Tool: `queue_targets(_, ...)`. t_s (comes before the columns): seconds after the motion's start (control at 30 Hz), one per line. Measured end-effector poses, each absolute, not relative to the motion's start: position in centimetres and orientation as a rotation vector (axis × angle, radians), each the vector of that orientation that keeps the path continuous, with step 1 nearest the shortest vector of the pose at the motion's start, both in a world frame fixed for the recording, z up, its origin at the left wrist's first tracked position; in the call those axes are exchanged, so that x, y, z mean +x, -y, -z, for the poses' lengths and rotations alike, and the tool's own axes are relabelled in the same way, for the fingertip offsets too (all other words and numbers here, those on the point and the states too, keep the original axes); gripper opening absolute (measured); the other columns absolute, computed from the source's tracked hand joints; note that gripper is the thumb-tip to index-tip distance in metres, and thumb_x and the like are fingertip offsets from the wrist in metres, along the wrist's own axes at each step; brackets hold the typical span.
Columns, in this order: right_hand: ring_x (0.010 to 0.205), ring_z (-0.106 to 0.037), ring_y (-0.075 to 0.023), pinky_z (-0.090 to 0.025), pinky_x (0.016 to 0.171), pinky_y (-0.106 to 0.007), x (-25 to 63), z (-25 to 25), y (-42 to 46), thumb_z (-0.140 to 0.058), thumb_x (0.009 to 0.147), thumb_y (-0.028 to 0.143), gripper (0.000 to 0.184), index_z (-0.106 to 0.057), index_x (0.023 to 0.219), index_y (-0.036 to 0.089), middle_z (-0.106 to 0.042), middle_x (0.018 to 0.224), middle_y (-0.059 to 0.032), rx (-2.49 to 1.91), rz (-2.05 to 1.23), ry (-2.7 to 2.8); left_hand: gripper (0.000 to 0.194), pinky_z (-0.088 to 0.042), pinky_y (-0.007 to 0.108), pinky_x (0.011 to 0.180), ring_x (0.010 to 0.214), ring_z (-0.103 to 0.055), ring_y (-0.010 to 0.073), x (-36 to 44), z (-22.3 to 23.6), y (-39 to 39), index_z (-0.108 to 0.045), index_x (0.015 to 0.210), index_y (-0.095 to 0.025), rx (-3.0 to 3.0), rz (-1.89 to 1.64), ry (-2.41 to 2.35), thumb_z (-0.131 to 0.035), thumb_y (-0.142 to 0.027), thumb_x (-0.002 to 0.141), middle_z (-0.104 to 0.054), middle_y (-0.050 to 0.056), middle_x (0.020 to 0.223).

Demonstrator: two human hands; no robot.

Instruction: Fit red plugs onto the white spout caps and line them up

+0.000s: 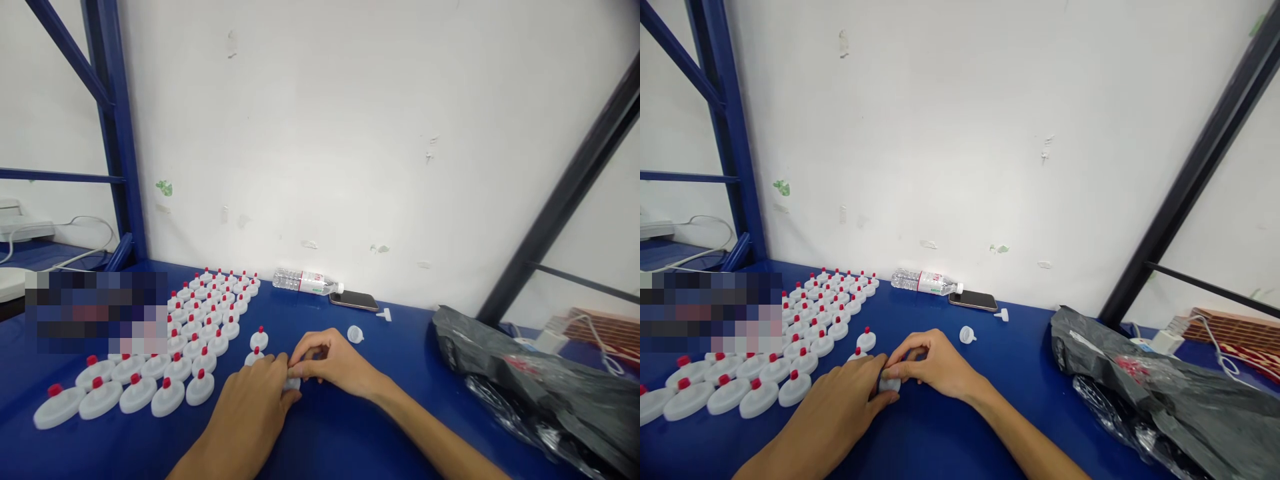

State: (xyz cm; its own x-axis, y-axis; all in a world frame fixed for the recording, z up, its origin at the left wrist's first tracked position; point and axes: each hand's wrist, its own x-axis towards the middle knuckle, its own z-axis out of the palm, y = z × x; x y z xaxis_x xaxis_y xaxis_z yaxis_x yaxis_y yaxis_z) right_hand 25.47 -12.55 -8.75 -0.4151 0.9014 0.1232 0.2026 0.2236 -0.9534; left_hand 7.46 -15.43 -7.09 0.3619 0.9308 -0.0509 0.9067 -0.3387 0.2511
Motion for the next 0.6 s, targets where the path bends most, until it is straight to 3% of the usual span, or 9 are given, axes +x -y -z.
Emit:
queue_targets(0.17, 0.061, -0.057, -0.0090, -0.042, 0.046, -0.017, 25.19, 9.26, 12.49, -0.083, 0.076, 0.036, 0.022, -0.080, 0.083, 0.016, -0.069, 0.079, -0.0007, -0.999, -1.203, 1.759, 0.023, -0.049, 0.036, 0.078, 0.099, -0.070, 0.0292, 7.47, 7.28, 15.37, -0.066, 0.107, -0.022, 2.389, -0.145, -1.656, -0.053, -0.029, 0.090, -0.073, 0.010, 0.108)
queue_targets(0.6, 0.060, -0.054, -0.0092, -0.041, 0.051, -0.018, 25.42, 8.74, 12.64, -0.079, 0.080, 0.037, 0.022, -0.080, 0.089, 0.017, -0.067, 0.068, 0.0007, -1.096, -1.231, 1.813, 0.025, -0.050, 0.035, 0.079, 0.099, -0.071, 0.0290, 7.44, 7.18, 15.39, -0.066, 0.109, -0.021, 2.403, -0.147, -1.650, -0.052, -0.030, 0.091, -0.074, 0.012, 0.106)
